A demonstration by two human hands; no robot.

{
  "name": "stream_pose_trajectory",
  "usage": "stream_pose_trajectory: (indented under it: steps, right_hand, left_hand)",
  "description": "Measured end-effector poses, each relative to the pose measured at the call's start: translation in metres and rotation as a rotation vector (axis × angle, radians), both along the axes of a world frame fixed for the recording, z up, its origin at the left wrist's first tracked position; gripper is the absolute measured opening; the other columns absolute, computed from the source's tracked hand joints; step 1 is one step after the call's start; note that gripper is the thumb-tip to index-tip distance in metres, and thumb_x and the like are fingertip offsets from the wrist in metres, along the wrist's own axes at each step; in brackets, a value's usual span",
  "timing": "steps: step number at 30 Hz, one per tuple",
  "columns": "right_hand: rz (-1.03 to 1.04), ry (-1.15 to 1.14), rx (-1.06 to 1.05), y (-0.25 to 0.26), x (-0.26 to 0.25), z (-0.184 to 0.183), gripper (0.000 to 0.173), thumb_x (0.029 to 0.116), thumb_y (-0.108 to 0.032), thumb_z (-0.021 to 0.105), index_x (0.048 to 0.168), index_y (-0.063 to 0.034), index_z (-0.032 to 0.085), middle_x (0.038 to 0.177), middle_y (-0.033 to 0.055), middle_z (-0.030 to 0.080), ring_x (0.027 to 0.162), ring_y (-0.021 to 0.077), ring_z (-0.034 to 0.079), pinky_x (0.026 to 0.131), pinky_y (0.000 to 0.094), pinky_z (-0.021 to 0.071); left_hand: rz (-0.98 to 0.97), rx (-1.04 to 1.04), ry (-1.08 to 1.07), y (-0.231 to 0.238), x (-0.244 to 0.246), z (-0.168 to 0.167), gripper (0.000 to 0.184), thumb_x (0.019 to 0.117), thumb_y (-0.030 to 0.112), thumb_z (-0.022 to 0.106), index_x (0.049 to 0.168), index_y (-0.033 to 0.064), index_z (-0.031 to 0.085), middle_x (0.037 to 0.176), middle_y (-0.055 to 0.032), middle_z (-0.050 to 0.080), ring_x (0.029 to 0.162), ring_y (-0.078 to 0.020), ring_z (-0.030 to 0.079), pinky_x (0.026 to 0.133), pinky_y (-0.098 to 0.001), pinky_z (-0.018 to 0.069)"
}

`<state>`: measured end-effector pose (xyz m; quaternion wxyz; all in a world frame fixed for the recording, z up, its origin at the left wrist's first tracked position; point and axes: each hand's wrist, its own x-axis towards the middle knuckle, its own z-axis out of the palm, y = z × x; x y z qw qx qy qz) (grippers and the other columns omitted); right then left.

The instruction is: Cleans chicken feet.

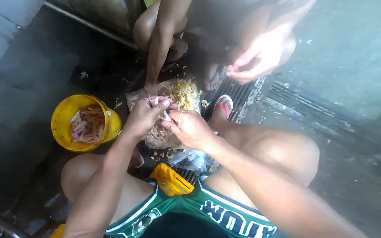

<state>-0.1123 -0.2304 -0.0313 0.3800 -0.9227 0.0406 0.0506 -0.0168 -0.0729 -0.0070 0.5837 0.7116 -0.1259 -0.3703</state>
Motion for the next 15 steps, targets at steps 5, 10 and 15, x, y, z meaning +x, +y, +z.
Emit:
stream_pose_trajectory:
  steps: [5,10,15]
  right_hand:
    - [0.036,-0.100,-0.009,-0.002,-0.002,0.003,0.039,0.1015,-0.043,0.061,0.074,-0.0146,0.062,0.064,-0.0024,0.056,0.059,0.0117,0.057,0.054,0.0357,0.0498]
    - [0.019,-0.084,0.105,0.004,-0.001,0.003,0.036,0.1029,-0.034,0.059,0.073,-0.0138,0.060,0.061,-0.0025,0.052,0.055,0.0107,0.053,0.050,0.0340,0.0470]
    - [0.003,-0.062,0.257,0.004,0.001,0.020,0.040,0.1045,-0.028,0.058,0.068,-0.0131,0.054,0.054,-0.0021,0.046,0.046,0.0097,0.046,0.042,0.0299,0.0390]
  left_hand:
    - [-0.034,0.161,-0.181,0.000,0.011,-0.002,0.022,0.1004,0.033,0.067,0.104,0.0126,0.072,0.071,-0.0037,0.062,0.054,-0.0135,0.055,0.049,-0.0286,0.0464]
    - [-0.002,0.216,-0.188,0.008,-0.006,-0.003,0.016,0.0972,0.024,0.065,0.112,0.0178,0.063,0.075,-0.0094,0.062,0.049,-0.0199,0.053,0.040,-0.0321,0.0436]
    - [0.301,0.234,-0.345,-0.005,0.034,-0.017,0.017,0.0880,0.011,0.068,0.104,0.0071,0.062,0.081,-0.0059,0.060,0.063,-0.0157,0.058,0.055,-0.0362,0.0505]
